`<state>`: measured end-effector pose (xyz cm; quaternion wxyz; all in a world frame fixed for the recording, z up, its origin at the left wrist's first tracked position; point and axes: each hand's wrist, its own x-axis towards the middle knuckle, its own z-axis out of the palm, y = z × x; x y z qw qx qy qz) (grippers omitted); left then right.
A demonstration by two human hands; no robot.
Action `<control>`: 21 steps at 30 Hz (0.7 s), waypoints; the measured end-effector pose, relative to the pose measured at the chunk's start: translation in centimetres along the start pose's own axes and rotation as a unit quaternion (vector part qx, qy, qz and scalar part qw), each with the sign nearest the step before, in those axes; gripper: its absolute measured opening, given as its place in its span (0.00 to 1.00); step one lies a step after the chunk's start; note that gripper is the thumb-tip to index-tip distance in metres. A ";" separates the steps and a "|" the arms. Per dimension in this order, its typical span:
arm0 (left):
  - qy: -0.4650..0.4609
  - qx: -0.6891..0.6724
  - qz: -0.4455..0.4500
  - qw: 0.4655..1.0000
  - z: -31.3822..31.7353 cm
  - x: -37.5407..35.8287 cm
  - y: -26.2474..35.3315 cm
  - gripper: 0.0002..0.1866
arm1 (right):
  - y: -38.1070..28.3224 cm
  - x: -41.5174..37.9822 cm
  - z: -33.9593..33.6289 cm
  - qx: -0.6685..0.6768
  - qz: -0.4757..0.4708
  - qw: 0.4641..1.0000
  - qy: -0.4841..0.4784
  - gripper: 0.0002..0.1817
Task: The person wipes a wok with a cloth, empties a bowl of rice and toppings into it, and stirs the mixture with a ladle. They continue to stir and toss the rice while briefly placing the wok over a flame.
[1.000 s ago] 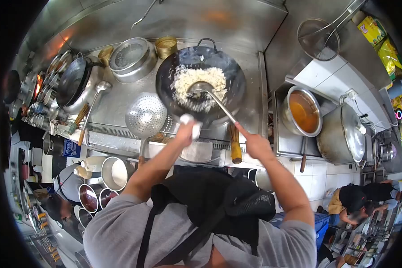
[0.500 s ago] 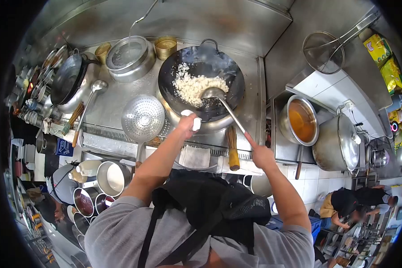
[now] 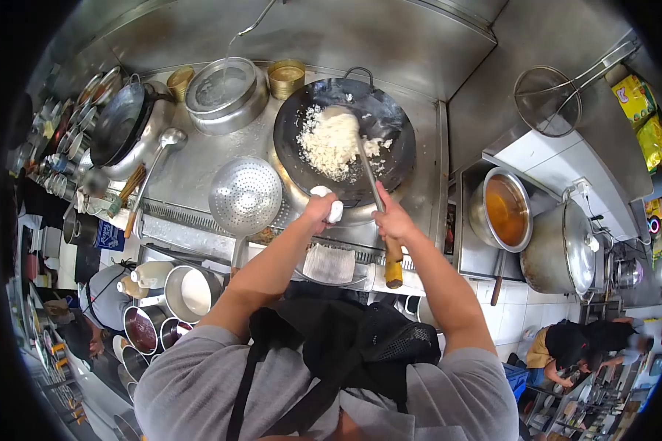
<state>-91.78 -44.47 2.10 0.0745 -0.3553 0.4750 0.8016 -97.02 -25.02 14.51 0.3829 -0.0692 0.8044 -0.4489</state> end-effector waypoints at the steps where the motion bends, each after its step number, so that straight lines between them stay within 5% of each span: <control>1: -0.002 0.001 -0.003 1.000 0.1 -0.7 0.3 0.11 | -0.6 -0.8 -0.7 -0.043 -0.011 0.998 -0.049 0.47; 2: 0.005 -0.011 0.007 1.000 0.0 -1.2 0.7 0.11 | 1.1 -0.3 -1.7 -0.220 -0.135 0.966 0.009 0.47; 5: 0.027 -0.054 0.031 0.998 -0.1 -0.8 0.4 0.11 | 1.1 -4.6 -1.2 -0.382 -0.158 0.903 0.115 0.47; 6: 0.029 -0.057 0.029 0.998 -0.2 -0.7 0.3 0.10 | -1.0 -6.9 0.1 -0.382 -0.034 0.918 0.095 0.48; 11: 0.021 -0.065 0.019 0.998 -0.3 -1.1 0.6 0.12 | 2.4 -4.3 -0.6 -0.498 0.082 0.863 0.032 0.49; 13: 0.015 -0.065 0.029 0.997 -0.5 -0.9 0.5 0.12 | 1.7 -4.3 -4.1 -0.396 -0.212 0.891 0.065 0.49; 19: 0.022 -0.095 0.075 0.992 -0.5 0.0 -0.5 0.13 | 2.4 -10.2 -0.6 -0.396 -0.016 0.911 0.117 0.50; 21: 0.020 -0.073 0.036 0.997 -0.5 -0.7 0.1 0.13 | 5.1 -7.7 -0.6 -0.498 0.014 0.866 0.040 0.49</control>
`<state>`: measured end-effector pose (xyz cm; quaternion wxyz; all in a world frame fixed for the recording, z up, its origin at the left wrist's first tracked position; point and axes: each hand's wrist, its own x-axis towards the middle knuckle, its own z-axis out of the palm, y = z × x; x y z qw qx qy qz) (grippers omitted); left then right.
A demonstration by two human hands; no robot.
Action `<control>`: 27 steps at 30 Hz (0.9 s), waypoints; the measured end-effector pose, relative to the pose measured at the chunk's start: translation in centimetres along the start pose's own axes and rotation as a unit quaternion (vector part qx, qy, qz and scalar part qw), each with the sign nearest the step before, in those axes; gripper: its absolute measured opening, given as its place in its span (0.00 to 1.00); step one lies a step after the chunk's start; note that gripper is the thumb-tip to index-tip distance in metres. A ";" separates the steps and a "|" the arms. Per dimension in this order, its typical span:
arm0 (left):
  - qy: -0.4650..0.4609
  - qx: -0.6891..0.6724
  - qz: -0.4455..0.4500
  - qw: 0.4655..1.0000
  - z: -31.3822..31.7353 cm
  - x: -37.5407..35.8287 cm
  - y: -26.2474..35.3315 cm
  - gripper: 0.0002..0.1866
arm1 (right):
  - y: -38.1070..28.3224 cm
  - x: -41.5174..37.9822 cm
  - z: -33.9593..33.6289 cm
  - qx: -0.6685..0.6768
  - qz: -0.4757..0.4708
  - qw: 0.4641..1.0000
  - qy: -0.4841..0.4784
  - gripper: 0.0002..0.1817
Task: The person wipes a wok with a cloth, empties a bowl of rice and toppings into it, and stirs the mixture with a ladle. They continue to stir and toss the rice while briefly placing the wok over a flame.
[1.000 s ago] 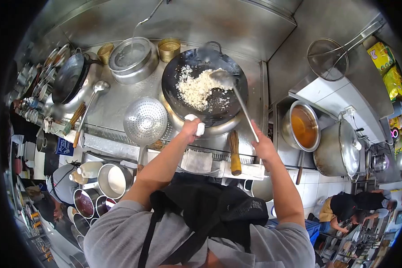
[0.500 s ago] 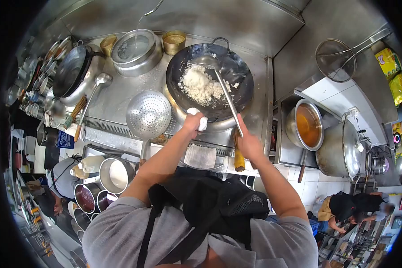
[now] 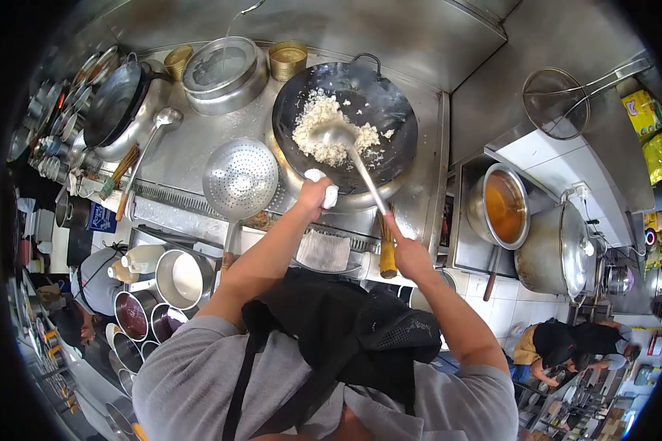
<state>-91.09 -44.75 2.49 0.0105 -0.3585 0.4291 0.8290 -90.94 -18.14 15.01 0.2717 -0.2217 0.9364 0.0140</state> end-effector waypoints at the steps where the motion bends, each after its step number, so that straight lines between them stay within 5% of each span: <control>1: 0.001 -0.001 0.003 1.000 0.0 0.0 -0.2 0.13 | 0.6 0.6 -0.8 -0.001 -0.003 1.000 0.001 0.49; 3: 0.023 0.016 0.015 0.999 0.0 0.2 -0.3 0.12 | 2.2 1.9 -2.7 0.126 -0.172 0.973 0.094 0.48; 4: 0.025 0.015 0.018 0.999 0.0 0.3 -0.2 0.12 | 2.2 1.5 -3.7 0.125 -0.175 0.972 0.095 0.48; 6: 0.013 0.011 0.025 1.000 -0.2 0.3 -0.4 0.12 | 2.1 -0.9 -5.5 0.097 -0.157 0.975 0.123 0.48; 7: 0.012 0.010 0.030 0.999 0.1 -0.2 0.2 0.12 | 0.5 -2.4 -6.0 0.080 -0.042 0.993 0.070 0.48; 10: 0.019 -0.008 0.037 0.999 0.2 -1.7 0.5 0.13 | 0.2 -2.3 -2.1 0.057 0.022 0.996 0.070 0.48; 14: -0.022 0.001 0.002 1.000 -0.2 -1.9 0.9 0.13 | 2.0 1.9 -3.3 -0.004 -0.007 1.000 -0.004 0.47; 16: -0.034 0.000 -0.017 0.999 -0.6 -1.6 1.1 0.12 | 1.3 1.3 -6.5 0.161 -0.113 0.979 0.056 0.45; 19: -0.046 -0.024 -0.034 0.998 -0.4 -0.8 0.9 0.11 | 0.9 4.6 -7.8 0.193 -0.136 0.968 0.089 0.43; 23: -0.032 -0.011 -0.039 0.999 -0.3 -1.0 1.3 0.10 | -2.7 9.7 -9.1 0.207 -0.135 0.965 0.085 0.46; 25: -0.011 -0.006 -0.021 1.000 0.0 -1.3 1.4 0.10 | -5.9 11.4 -8.3 0.114 -0.020 0.988 0.100 0.45; 27: -0.012 -0.002 -0.019 1.000 0.0 -1.3 1.2 0.10 | -6.2 13.1 -4.7 0.100 -0.018 0.990 0.101 0.46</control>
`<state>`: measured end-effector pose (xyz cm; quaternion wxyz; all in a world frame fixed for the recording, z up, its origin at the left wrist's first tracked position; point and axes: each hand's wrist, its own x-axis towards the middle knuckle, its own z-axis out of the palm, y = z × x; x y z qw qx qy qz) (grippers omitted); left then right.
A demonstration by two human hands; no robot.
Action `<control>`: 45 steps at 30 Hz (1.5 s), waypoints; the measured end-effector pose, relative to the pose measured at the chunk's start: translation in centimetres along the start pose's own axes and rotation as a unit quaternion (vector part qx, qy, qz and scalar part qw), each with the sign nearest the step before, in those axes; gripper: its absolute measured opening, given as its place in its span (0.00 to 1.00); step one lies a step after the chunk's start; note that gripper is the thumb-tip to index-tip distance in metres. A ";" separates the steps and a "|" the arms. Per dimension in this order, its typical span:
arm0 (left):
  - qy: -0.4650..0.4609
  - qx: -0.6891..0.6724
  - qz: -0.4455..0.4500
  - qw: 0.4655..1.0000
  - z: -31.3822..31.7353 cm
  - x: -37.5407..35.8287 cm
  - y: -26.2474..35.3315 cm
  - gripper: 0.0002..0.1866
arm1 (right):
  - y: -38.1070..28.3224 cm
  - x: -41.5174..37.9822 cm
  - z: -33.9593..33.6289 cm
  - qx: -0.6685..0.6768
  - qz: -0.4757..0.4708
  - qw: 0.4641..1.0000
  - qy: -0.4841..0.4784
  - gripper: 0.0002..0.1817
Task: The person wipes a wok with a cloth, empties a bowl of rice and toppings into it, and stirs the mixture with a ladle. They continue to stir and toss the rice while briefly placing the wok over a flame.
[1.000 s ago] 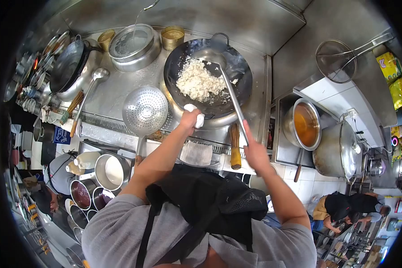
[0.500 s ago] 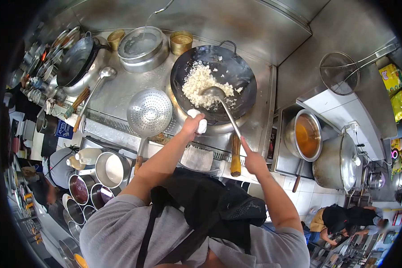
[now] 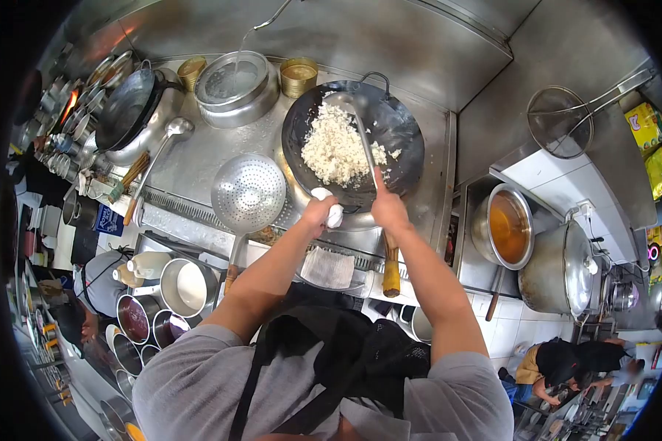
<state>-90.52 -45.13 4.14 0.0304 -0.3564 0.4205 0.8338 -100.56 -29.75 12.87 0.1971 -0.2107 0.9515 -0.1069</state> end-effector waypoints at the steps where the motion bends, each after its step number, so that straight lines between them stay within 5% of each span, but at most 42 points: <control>1: 0.002 0.002 0.007 1.000 -0.2 0.2 -0.1 0.10 | -0.1 -1.1 0.7 -0.007 -0.007 1.000 -0.007 0.47; 5: 0.014 -0.017 0.044 0.999 -0.1 1.7 -1.1 0.09 | 2.8 -9.2 -0.3 -0.152 0.011 0.980 -0.127 0.51; 10: 0.012 0.012 0.014 1.000 -0.1 1.1 -0.5 0.08 | 6.3 -14.0 -3.8 -0.209 0.022 0.967 -0.146 0.51; 13: -0.015 -0.012 0.048 0.999 -0.6 2.1 -2.2 0.07 | 4.6 -12.7 -4.7 -0.198 -0.005 0.974 -0.111 0.51; 14: -0.003 -0.084 0.120 0.989 -0.9 0.8 -3.9 0.06 | 5.2 -12.7 -4.6 -0.158 -0.031 0.980 -0.119 0.51; 16: -0.011 -0.099 0.128 0.987 -1.4 -8.7 -2.7 0.15 | 3.6 -17.4 -8.9 -0.133 -0.034 0.977 -0.164 0.50; 19: -0.027 -0.185 0.081 0.979 -0.6 -14.6 -0.1 0.16 | 6.9 -21.2 -12.7 -0.058 -0.091 0.964 -0.242 0.51; 20: -0.024 -0.168 0.051 0.984 -0.8 -11.7 -0.9 0.14 | 7.3 -20.5 -13.0 -0.064 -0.015 0.959 -0.275 0.51; 22: -0.018 -0.070 0.015 0.997 -0.5 -3.4 -0.4 0.10 | 8.1 -17.6 -10.5 -0.068 -0.076 0.977 -0.185 0.48; 24: -0.046 -0.048 0.049 0.997 -0.6 0.2 -2.4 0.06 | 6.7 -13.8 -7.1 -0.091 0.016 0.985 -0.148 0.49; 27: -0.025 -0.064 0.070 0.995 -3.3 -8.1 -5.3 0.15 | 6.4 -12.7 -4.0 -0.135 -0.017 0.990 -0.040 0.48; 29: -0.044 -0.060 0.074 0.994 -4.3 -13.6 -5.6 0.23 | 5.7 -16.5 -5.9 -0.103 0.005 0.993 -0.059 0.48; 31: -0.004 -0.097 0.088 0.991 -2.0 -15.2 -3.4 0.17 | 6.7 -20.7 -7.9 -0.084 0.026 0.992 -0.095 0.48; 32: 0.000 -0.112 0.025 0.993 -1.0 -13.9 -1.3 0.10 | 7.9 -22.5 -8.7 -0.013 -0.022 0.994 -0.109 0.48; 33: 0.004 -0.113 0.068 0.991 -0.7 -9.8 -1.0 0.06 | 8.7 -23.2 -9.2 0.058 -0.072 0.989 -0.116 0.49; 36: -0.018 -0.019 0.011 1.000 0.2 -2.5 -0.6 0.06 | 11.2 -20.2 -6.2 0.011 -0.093 0.986 -0.137 0.49; 37: -0.033 -0.013 0.035 0.999 0.0 -1.3 -2.1 0.05 | 8.5 -18.8 -6.1 -0.064 -0.006 0.985 -0.158 0.49; 40: -0.045 -0.074 0.122 0.989 -2.5 -6.7 -7.6 0.14 | 8.1 -16.0 -3.3 -0.131 -0.001 0.987 -0.088 0.49; 42: -0.041 -0.100 0.133 0.985 -1.2 -12.9 -4.3 0.15 | 6.5 -17.7 -4.4 -0.090 0.004 0.992 -0.089 0.49; 45: 0.021 -0.082 0.060 0.995 -1.7 -8.2 -2.6 0.10 | 8.0 -21.4 -5.6 -0.052 0.011 0.993 -0.105 0.49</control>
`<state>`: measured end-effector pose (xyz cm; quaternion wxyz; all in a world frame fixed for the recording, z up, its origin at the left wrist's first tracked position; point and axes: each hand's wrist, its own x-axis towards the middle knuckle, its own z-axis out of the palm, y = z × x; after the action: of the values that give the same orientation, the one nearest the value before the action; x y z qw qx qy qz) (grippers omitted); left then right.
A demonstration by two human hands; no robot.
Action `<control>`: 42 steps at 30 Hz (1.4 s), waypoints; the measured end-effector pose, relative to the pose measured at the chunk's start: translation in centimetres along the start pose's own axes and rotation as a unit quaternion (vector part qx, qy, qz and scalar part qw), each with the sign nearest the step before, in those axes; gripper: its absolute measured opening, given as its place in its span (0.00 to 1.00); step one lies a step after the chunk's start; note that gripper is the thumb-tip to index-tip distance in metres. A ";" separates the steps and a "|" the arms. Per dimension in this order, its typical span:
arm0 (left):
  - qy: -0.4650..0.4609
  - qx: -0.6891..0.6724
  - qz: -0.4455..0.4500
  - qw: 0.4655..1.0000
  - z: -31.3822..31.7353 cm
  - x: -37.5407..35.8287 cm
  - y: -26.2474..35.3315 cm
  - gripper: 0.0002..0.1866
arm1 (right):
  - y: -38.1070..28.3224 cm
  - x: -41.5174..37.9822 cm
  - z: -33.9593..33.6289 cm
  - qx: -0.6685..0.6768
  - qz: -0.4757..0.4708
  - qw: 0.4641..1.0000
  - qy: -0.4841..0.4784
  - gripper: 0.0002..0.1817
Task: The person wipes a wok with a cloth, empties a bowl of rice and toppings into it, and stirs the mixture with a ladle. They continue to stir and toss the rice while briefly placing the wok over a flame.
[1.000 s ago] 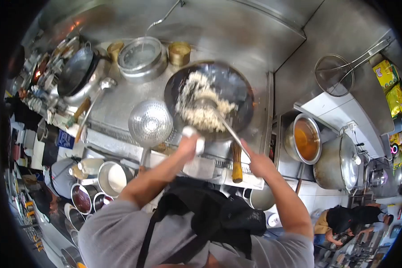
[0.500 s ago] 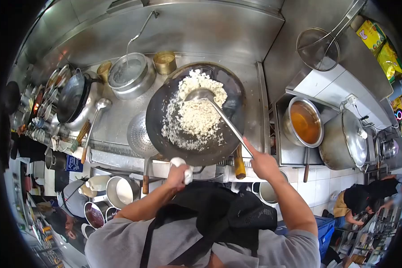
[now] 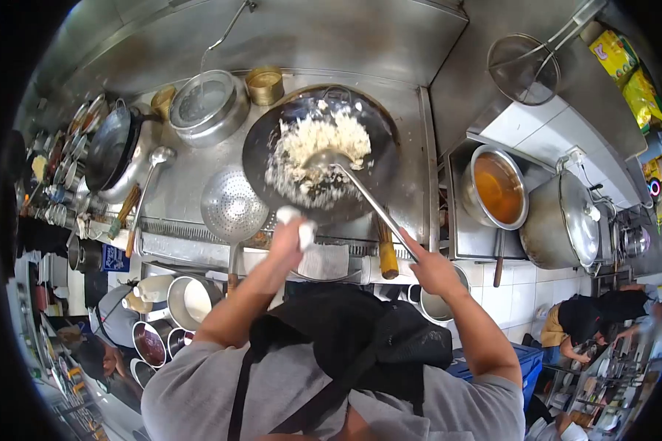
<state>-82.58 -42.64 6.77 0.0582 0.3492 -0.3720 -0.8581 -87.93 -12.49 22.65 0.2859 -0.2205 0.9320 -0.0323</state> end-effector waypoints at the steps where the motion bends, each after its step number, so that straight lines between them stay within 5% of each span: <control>1: -0.017 -0.004 -0.027 0.999 0.6 3.6 0.9 0.09 | 1.1 -0.9 0.1 -0.006 -0.003 1.000 0.001 0.49; 4: -0.041 0.035 -0.049 0.997 1.3 8.6 1.1 0.09 | 3.3 -0.9 0.0 -0.019 -0.011 1.000 0.001 0.48; 8: -0.004 0.054 -0.044 0.998 2.5 9.2 0.4 0.11 | 4.2 6.4 -0.1 -0.101 0.108 0.989 -0.002 0.49; 11: -0.015 0.065 -0.033 0.997 2.4 9.1 0.5 0.11 | 3.5 9.1 -1.9 -0.016 0.005 0.996 0.085 0.49; 13: -0.019 0.084 -0.038 0.996 2.2 9.2 0.4 0.11 | 3.1 8.7 -3.2 0.183 -0.055 0.974 0.121 0.48; 16: -0.004 0.083 -0.026 0.996 2.4 9.3 0.0 0.12 | 1.4 11.8 0.2 0.188 -0.049 0.955 0.225 0.48; 17: -0.001 0.081 -0.026 0.996 2.4 9.3 0.0 0.12 | -1.1 13.1 0.8 0.222 0.044 0.960 0.162 0.47; 18: 0.000 0.092 -0.029 0.995 2.5 9.2 0.0 0.13 | -1.2 16.0 3.5 0.247 0.057 0.957 0.140 0.47; 20: 0.006 0.104 -0.027 0.994 2.3 9.4 0.4 0.14 | -5.3 14.7 1.2 0.418 0.040 0.906 -0.051 0.46; 24: -0.021 0.097 -0.002 0.995 1.7 10.8 -0.9 0.12 | -3.8 11.8 0.4 0.189 -0.133 0.970 0.080 0.48; 27: -0.007 0.117 -0.009 0.993 2.1 10.0 -0.3 0.11 | -6.2 7.8 0.9 0.119 0.001 0.988 0.101 0.48; 29: 0.003 0.120 0.002 0.993 2.1 10.5 -0.5 0.09 | -4.9 9.8 3.0 -0.003 0.104 0.994 -0.041 0.48; 30: 0.000 0.124 0.003 0.992 1.7 10.7 -0.7 0.09 | -4.5 9.8 2.5 0.002 0.106 0.994 -0.039 0.48; 32: -0.033 0.128 -0.018 0.991 1.4 11.4 -0.6 0.13 | -4.6 10.2 -1.2 0.111 -0.086 0.985 0.095 0.48; 34: -0.044 0.126 -0.030 0.991 1.7 10.6 0.8 0.12 | -7.6 10.4 -4.1 0.139 -0.028 0.988 0.068 0.48; 36: -0.035 0.108 0.013 0.993 1.5 10.8 -0.1 0.11 | -10.0 11.7 -5.3 0.304 0.030 0.952 0.031 0.48; 38: -0.055 0.118 0.012 0.991 1.6 11.2 -0.5 0.11 | -8.9 18.1 -2.1 0.236 -0.058 0.956 0.163 0.48; 40: -0.022 0.118 -0.009 0.993 1.5 11.2 -0.9 0.12 | -12.9 20.2 -2.4 0.181 0.026 0.971 0.151 0.47; 42: -0.009 0.118 0.014 0.993 1.2 11.6 -1.2 0.12 | -11.2 21.0 1.4 0.158 -0.022 0.976 0.145 0.48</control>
<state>-91.86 -45.23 0.01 0.0256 0.3403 -0.4758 -0.8106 -98.30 -31.50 12.66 0.1783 -0.1862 0.9414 -0.2175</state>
